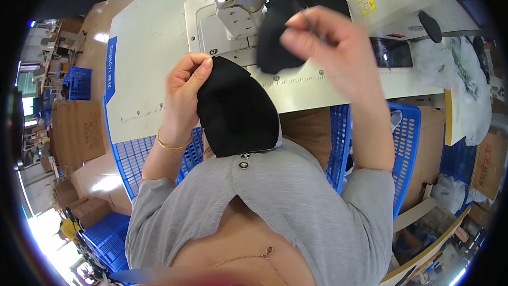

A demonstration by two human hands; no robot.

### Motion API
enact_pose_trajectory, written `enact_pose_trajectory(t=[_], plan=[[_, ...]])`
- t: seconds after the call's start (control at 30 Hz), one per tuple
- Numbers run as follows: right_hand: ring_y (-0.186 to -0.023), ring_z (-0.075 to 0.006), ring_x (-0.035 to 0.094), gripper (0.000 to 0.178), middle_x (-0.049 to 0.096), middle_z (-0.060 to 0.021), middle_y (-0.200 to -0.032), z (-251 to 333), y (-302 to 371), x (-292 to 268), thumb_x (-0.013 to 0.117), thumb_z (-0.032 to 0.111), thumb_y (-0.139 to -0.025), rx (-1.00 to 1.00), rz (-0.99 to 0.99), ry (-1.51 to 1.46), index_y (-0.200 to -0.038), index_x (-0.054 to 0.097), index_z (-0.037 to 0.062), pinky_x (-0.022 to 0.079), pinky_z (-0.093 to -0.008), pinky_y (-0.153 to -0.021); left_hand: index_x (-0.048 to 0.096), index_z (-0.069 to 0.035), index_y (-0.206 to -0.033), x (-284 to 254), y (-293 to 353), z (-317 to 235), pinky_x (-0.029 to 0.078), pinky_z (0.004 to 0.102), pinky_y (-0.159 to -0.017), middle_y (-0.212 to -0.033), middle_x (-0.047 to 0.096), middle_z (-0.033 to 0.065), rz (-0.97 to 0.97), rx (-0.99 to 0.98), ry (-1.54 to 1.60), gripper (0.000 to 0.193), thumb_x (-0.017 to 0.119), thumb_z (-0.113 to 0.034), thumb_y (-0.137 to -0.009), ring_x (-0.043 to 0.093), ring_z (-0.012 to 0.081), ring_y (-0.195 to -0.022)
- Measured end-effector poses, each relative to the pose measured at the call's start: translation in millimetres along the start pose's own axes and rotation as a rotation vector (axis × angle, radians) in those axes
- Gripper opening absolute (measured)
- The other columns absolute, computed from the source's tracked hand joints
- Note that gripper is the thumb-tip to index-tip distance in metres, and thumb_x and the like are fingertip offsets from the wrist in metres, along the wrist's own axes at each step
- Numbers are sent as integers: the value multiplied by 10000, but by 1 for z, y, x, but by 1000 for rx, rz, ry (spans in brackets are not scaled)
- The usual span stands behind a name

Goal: Sewing and trimming shoe upper components using an industrial sewing machine.

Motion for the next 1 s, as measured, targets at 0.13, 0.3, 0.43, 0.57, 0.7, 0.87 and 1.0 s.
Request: enact_pose_trajectory(t=[0.13,0.3,0.43,0.57,0.7,0.87,1.0], plan=[[-726,-12,537,181,638,8,-778,-1,34,75,688,170,-912,208,200,-374,-940,667,-8,436,-191,-639,645,-2,-949,6,2,3,438,180,-690,-821,623,-23,22,-77,154,112,602,-103,-967,529,23,-758],[-616,-14,465,161,586,30,-665,-29,30,91,670,146,-910,315,173,-279,-871,652,-9,385,-211,-537,646,-2,-973,9,7,4,469,182,-679,-846,652,2,70,-132,280,118,583,-101,-974,572,29,-755],[-604,-16,465,155,578,25,-644,-27,27,96,660,133,-906,285,179,-249,-855,647,-12,380,-213,-531,647,8,-986,9,8,6,488,192,-683,-871,671,20,98,-146,382,135,573,-105,-976,598,42,-763],[-601,-28,483,166,591,3,-648,-30,28,96,651,134,-906,291,140,-233,-840,637,-17,394,-224,-534,651,20,-1006,7,9,9,488,193,-688,-883,675,29,102,-166,331,142,583,-97,-963,604,47,-766],[-604,-42,507,179,606,-15,-656,-27,28,97,649,139,-905,255,127,-219,-827,626,-20,411,-237,-536,653,24,-1011,5,9,10,488,193,-692,-883,676,33,93,-171,315,141,598,-91,-949,606,50,-768],[-599,-58,529,174,615,-37,-659,-28,29,97,649,135,-900,263,125,-203,-829,622,-21,426,-245,-534,660,26,-1005,4,9,11,501,198,-687,-880,687,44,81,-168,303,129,623,-71,-928,621,58,-767],[-530,-21,494,141,575,24,-657,-27,29,98,642,126,-915,211,107,-202,-832,614,16,387,-187,-475,663,26,-1002,5,8,12,505,199,-680,-883,691,49,76,-188,314,125,633,-64,-920,625,62,-759]])
Point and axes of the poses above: each hand's wrist, its own y-axis away from the middle knuckle, its own x-axis out of the palm, z = x × y, the point moved 9 cm from there along -y, towards the middle knuckle
